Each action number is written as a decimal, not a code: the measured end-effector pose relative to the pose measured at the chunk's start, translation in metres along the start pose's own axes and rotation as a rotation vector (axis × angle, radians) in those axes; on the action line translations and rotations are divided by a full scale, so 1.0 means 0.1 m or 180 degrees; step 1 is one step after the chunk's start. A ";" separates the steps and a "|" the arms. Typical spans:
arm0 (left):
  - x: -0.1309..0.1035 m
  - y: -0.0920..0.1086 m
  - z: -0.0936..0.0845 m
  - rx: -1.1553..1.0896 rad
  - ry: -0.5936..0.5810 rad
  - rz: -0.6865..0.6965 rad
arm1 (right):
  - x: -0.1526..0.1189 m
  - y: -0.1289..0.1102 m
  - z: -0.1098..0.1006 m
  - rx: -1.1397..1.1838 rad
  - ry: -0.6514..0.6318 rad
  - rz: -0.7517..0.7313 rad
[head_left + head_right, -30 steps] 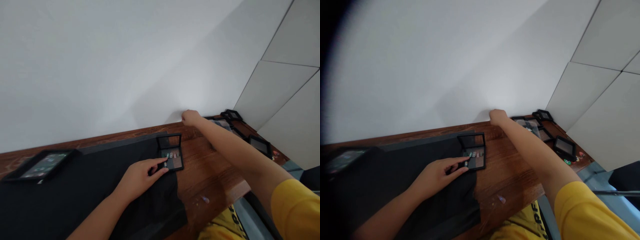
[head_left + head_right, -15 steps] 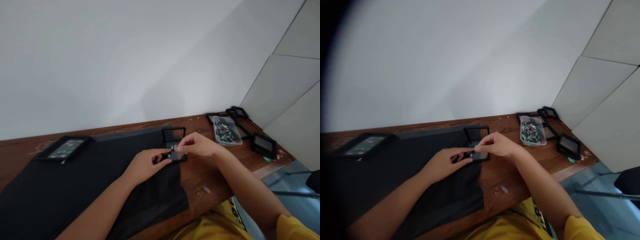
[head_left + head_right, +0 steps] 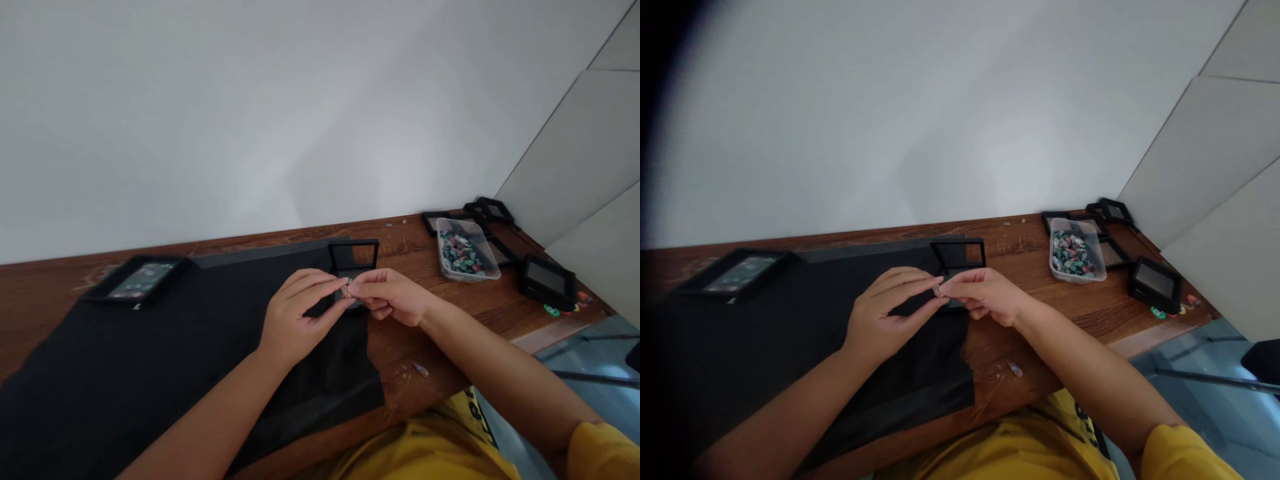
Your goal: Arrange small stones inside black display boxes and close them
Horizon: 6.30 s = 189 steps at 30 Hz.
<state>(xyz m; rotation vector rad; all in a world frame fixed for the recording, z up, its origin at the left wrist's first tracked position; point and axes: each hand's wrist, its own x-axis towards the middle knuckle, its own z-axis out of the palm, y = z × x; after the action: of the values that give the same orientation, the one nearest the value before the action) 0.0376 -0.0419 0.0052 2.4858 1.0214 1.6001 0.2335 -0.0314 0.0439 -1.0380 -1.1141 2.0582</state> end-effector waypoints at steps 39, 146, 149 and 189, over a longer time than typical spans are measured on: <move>-0.13 -0.21 0.04 0.0055 -0.1426 -0.1117 | 0.04 -0.13 -0.46 -0.0877 0.1654 -0.1411; -0.11 -0.22 -0.11 0.0312 -0.1820 -0.1602 | 0.04 0.06 -0.11 -0.4440 0.0720 -0.0858; -0.11 -0.22 -0.11 0.0291 -0.1826 -0.1645 | 0.06 0.07 -0.11 -0.4395 0.0671 -0.0915; -0.10 -0.27 -0.21 -0.0053 -0.1509 -0.1696 | 1.10 -0.89 -1.08 -0.5293 0.2201 0.0306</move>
<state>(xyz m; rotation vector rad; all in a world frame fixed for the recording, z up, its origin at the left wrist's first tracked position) 0.0040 -0.0327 -0.0023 2.1498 1.4021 0.8173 0.2757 0.1418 0.0429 -2.2047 -2.2547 0.2255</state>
